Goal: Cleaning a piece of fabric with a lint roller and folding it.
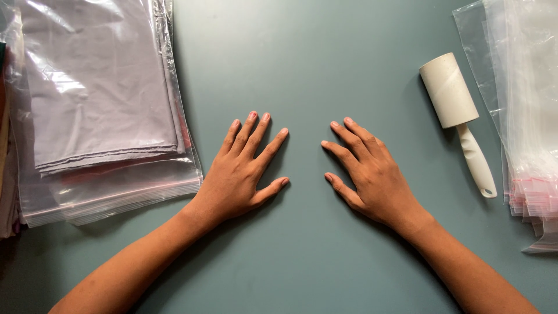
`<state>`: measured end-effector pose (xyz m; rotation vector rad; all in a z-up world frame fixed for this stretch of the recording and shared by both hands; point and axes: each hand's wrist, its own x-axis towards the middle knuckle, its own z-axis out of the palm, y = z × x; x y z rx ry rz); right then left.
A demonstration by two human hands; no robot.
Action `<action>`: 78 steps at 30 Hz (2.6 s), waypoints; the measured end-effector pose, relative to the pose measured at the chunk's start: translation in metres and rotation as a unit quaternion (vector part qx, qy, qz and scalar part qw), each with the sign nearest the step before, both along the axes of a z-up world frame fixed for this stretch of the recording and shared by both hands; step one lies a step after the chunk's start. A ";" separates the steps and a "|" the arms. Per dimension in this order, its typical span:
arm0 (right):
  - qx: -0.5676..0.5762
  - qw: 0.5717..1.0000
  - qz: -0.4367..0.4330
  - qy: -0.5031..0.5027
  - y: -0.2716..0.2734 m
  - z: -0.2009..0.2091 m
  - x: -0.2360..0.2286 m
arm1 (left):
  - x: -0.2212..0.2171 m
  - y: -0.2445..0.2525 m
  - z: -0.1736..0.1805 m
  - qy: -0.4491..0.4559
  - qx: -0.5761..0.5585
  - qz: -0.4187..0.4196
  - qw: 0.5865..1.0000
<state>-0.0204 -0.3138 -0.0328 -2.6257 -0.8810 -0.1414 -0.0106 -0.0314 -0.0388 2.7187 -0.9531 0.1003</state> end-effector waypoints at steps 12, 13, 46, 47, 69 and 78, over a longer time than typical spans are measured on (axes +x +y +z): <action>0.000 1.000 -0.005 -0.008 0.001 0.000 -0.001 | -0.004 -0.002 0.000 -0.027 0.031 0.005 0.999; 0.000 1.000 -0.005 -0.011 0.001 0.000 0.000 | -0.004 -0.001 0.001 -0.030 0.030 0.005 0.999; -0.007 1.000 0.000 -0.012 0.000 -0.003 0.000 | 0.004 0.085 0.011 -0.091 0.375 0.305 0.870; -0.006 1.000 0.000 -0.011 0.000 -0.003 0.000 | 0.006 0.086 0.015 -0.084 0.379 0.308 0.869; -0.018 0.999 -0.011 -0.025 0.004 -0.002 -0.003 | -0.026 -0.001 0.007 -0.117 0.124 0.074 0.983; -0.079 0.996 -0.010 -0.027 0.003 -0.007 0.007 | -0.033 0.055 0.024 -0.051 0.117 -0.068 0.989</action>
